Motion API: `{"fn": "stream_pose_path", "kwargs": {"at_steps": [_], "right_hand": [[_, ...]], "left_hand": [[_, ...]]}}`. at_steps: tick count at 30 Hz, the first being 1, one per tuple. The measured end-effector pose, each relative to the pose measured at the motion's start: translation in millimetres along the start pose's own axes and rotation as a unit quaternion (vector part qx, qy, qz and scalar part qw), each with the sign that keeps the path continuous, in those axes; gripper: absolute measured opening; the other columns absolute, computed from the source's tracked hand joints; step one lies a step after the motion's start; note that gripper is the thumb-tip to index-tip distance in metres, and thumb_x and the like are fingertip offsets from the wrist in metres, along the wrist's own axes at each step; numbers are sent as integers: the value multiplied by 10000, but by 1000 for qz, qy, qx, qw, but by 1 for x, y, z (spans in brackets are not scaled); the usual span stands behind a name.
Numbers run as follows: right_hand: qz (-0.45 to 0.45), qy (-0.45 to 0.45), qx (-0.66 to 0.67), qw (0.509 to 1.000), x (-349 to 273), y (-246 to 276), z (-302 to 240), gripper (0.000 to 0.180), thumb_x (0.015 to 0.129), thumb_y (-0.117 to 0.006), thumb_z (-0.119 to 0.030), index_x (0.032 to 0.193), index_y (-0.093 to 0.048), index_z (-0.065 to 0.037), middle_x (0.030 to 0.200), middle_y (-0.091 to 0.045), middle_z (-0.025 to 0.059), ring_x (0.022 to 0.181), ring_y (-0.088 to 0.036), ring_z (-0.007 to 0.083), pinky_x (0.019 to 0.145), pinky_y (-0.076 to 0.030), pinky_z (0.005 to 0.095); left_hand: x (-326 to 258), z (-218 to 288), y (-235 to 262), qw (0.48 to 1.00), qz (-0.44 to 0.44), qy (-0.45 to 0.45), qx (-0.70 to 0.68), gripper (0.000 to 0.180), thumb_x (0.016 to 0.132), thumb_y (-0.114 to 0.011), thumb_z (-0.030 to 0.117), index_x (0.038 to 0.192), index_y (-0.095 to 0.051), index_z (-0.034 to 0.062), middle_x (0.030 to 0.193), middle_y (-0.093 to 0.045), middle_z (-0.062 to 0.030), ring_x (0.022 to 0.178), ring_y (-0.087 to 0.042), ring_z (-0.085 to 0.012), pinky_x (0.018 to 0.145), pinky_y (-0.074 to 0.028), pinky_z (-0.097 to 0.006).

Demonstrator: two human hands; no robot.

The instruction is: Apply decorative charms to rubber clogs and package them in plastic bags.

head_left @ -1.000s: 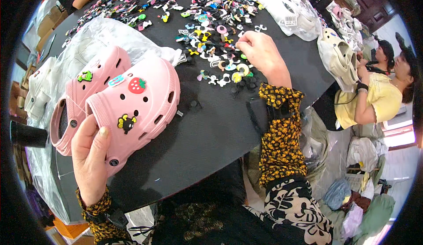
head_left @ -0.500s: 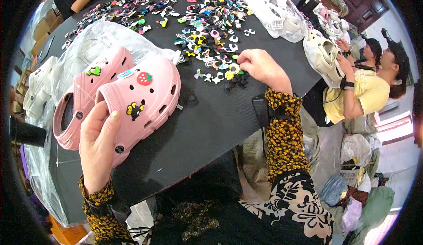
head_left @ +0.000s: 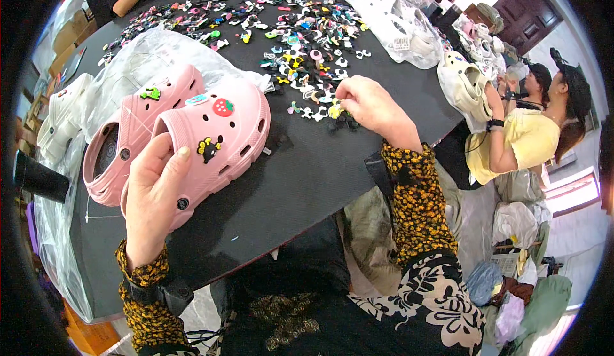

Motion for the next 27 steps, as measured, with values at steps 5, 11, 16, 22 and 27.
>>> {"fn": "stream_pose_path", "kwargs": {"at_steps": [5, 11, 16, 22, 27], "right_hand": [[-87, 86, -51, 991, -1, -23, -18, 168, 777, -540, 10, 917, -591, -68, 938, -548, 105, 986, -525, 319, 846, -443, 400], [-66, 138, -64, 986, -7, -15, -34, 141, 814, -483, -17, 912, -578, -52, 903, -576, 151, 898, -554, 347, 781, -451, 427], [-52, 128, -62, 988, -11, -11, -24, 117, 827, -526, -69, 932, -576, -61, 876, -571, 148, 887, -552, 343, 779, -451, 423], [-41, 114, -63, 991, -9, -12, -26, 106, 830, -578, -131, 899, -594, -51, 859, -574, 150, 884, -566, 341, 763, -458, 428], [-24, 123, -99, 987, -7, -16, -27, 113, 845, -579, -154, 870, -590, -44, 824, -583, 151, 829, -578, 358, 724, -467, 443]], "left_hand": [[-1, 0, 2, 1000, 20, 4, -12, 252, 948, -523, 99, 1139, -557, -61, 1013, -629, -38, 907, -541, -64, 819, -429, -225], [-1, 2, 7, 999, 34, -26, 24, 165, 932, -555, 92, 1016, -582, -47, 853, -571, 22, 774, -490, -35, 686, -416, -203], [4, 1, -1, 999, 8, -45, 27, 138, 933, -559, 89, 974, -569, -42, 842, -538, 38, 760, -452, -21, 662, -398, -195], [3, 4, 0, 999, 16, -46, -4, 134, 936, -552, 94, 948, -559, -39, 828, -519, 46, 743, -434, -19, 644, -383, -194], [3, 0, 1, 998, 1, -39, 55, 141, 939, -542, 95, 970, -567, -40, 812, -500, 53, 725, -408, -19, 623, -358, -193]]}}
Point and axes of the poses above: each hand's wrist, its own x-axis towards the middle knuckle, its own y-axis out of the back of the hand, z = x × y, the point moved 9 cm from there along x, towards the middle knuckle
